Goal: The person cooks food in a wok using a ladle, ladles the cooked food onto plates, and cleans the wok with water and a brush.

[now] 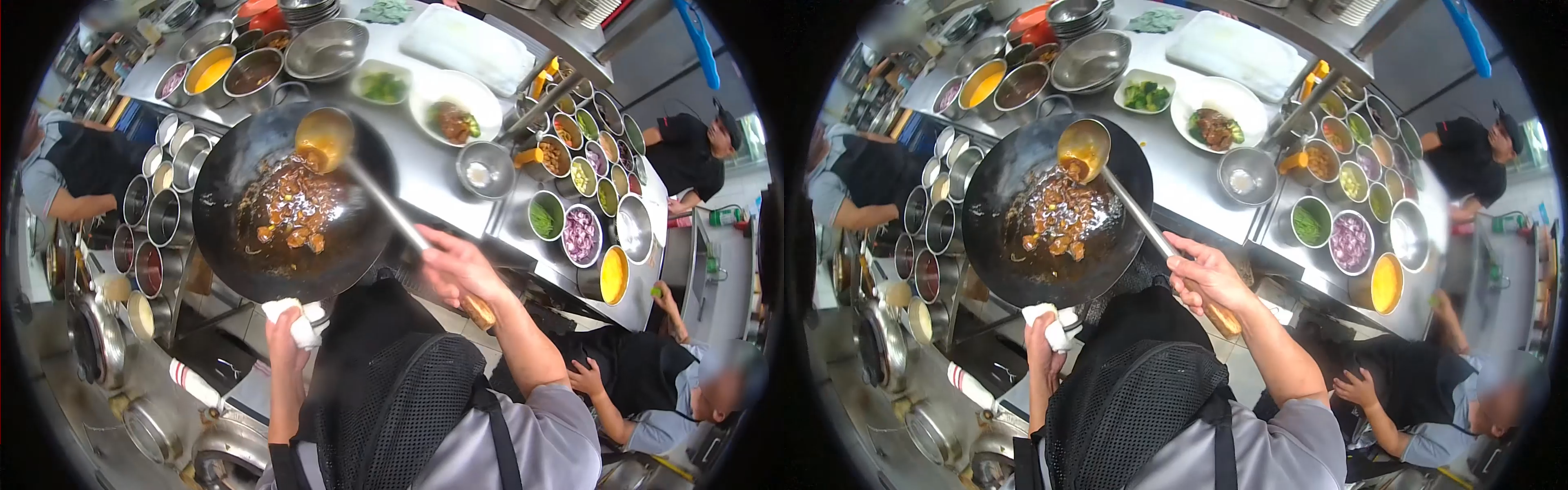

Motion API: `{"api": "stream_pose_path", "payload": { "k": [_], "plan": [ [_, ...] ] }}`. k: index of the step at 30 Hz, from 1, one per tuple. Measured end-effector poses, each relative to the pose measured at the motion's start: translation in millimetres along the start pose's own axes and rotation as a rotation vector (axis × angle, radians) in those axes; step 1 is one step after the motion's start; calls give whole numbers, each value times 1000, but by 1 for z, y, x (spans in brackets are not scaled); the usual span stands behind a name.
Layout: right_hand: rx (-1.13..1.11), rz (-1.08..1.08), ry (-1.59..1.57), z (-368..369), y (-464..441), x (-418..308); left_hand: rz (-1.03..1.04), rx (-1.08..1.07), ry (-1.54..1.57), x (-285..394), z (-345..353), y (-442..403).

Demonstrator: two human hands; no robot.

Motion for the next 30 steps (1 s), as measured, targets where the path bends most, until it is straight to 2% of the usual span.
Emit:
{"api": "stream_pose_path", "payload": {
  "k": [1, 7, 12, 17, 22, 30],
  "plan": [
    [-8, -14, -27, -3, 2, 1, -10, -56, 15, 0, -4, -5],
    [13, -76, -219, -11, 22, -7, -31, -37, -11, 7, 8, -6],
    [131, -173, -286, -22, 45, -20, -43, -35, 26, 9, 17, -12],
    [310, -299, -150, -43, 64, -27, -57, -28, 48, 5, 16, -16],
    [554, -255, 108, -63, 68, -25, -52, -15, 35, 5, 17, -13],
    [755, -165, 457, -81, 60, -7, -50, -30, 5, 7, 20, -9]
  ]
}}
Point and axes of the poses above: each hand's wrist, its own y-axis away from the middle knuckle, its own z-axis out of the palm, x = y × z, the point moved 2 cm from there along -y, towards the middle knuckle, and after that the axes turned 11 degrees about y, right-handed, at the moved point
